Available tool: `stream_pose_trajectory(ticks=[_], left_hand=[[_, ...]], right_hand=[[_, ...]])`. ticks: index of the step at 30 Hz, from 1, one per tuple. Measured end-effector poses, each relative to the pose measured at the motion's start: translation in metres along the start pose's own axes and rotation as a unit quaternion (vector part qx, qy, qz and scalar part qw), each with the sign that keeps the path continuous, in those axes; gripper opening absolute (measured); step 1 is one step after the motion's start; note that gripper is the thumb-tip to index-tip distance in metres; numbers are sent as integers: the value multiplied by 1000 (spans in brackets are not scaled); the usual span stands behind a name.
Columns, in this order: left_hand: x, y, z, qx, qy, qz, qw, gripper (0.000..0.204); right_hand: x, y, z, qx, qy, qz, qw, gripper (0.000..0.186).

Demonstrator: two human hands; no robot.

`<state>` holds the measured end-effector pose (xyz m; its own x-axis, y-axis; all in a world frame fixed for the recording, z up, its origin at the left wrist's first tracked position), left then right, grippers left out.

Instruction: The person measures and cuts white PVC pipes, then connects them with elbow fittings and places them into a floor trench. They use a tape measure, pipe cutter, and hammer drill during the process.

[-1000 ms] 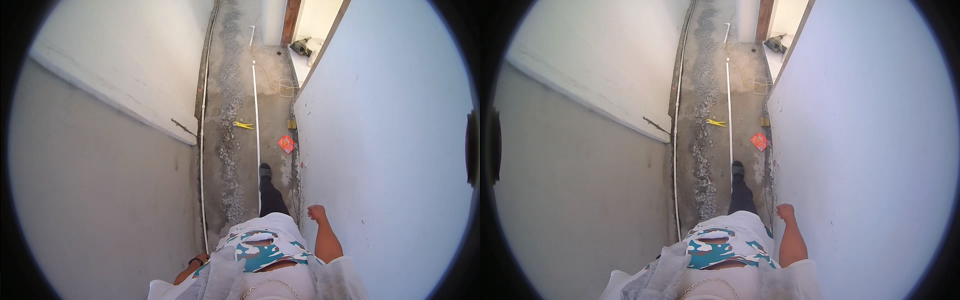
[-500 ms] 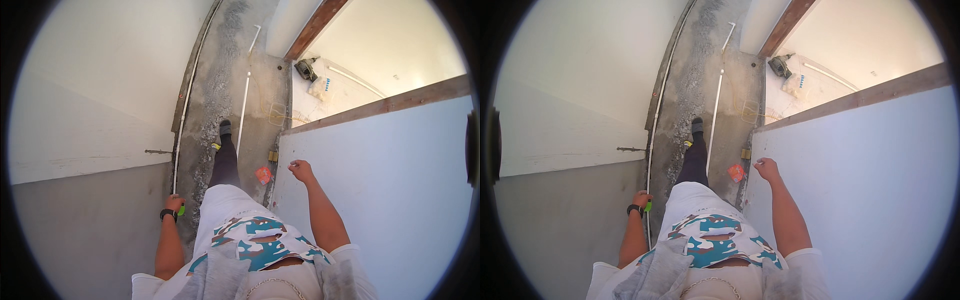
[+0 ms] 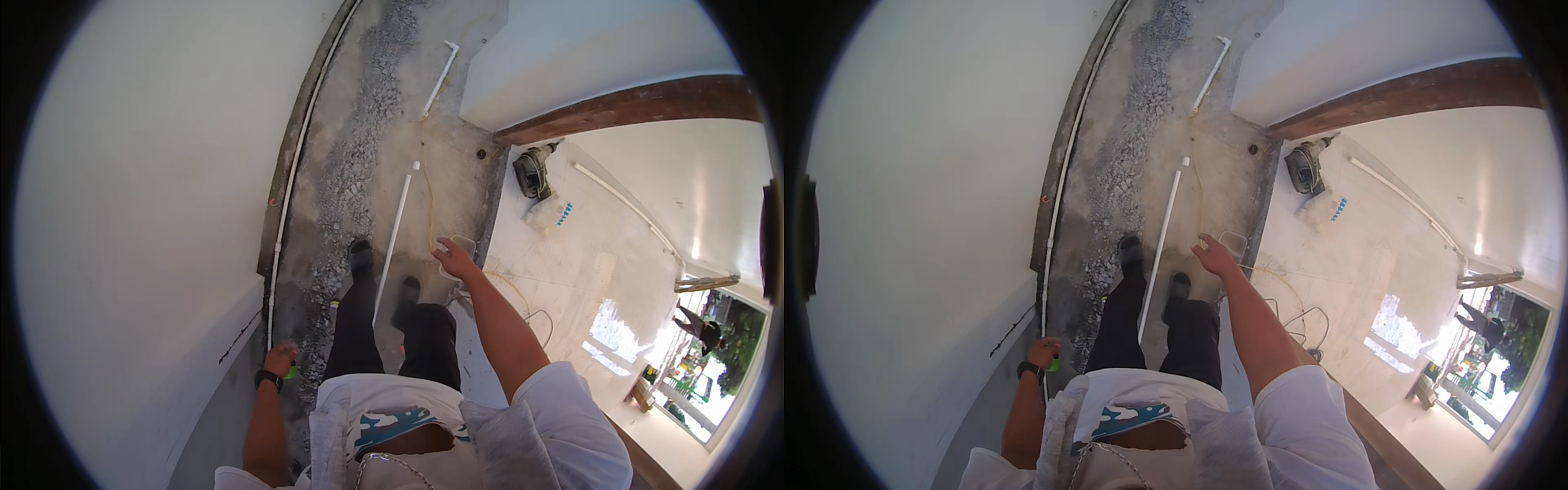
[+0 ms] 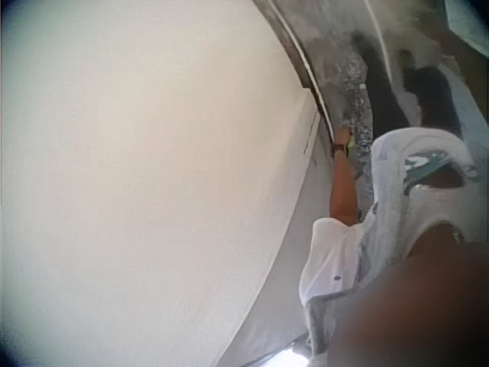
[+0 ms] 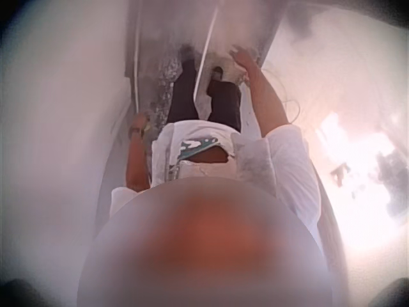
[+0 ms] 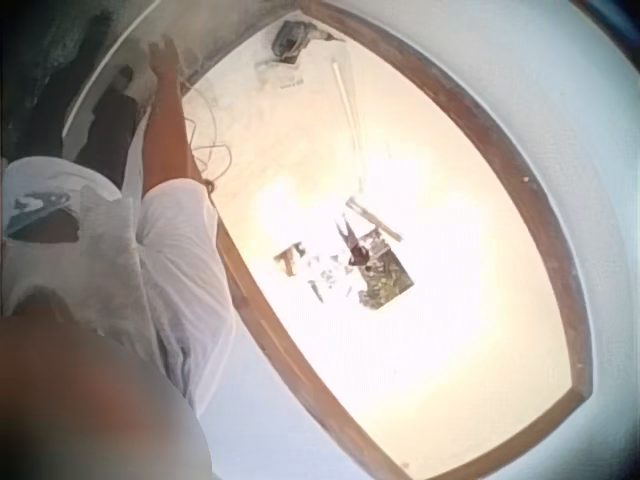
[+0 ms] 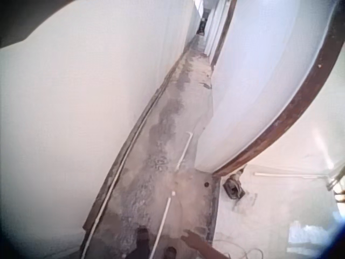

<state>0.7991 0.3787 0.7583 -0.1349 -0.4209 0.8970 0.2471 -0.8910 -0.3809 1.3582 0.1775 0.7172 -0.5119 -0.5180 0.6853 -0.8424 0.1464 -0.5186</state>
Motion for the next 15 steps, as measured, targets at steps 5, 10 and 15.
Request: stream_pose_trajectory(ticks=[5, 10, 15], left_hand=[[-257, 96, 47, -47, -11, -94, 994, 36], [-491, 242, -40, -83, -107, -94, 986, 39], [-620, 383, -124, -115, -118, -192, 967, 46]], right_hand=[[-363, 53, 52, 154, -22, 10, 988, 72], [-654, 144, 154, 285, 17, 53, 957, 78], [-775, 210, 212, 358, -40, 44, 932, 74]])
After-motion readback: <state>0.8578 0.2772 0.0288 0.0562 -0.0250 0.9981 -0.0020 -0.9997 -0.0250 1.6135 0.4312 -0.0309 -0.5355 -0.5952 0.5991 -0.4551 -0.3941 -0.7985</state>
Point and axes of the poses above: each hand's wrist, its own x-axis away from the middle knuckle, its own y-axis out of the palm, z = x × y, the point moved 7 cm from there along -x, towards the middle knuckle, and after that the axes turned 2 degrees about z, right-handed, at the moved point
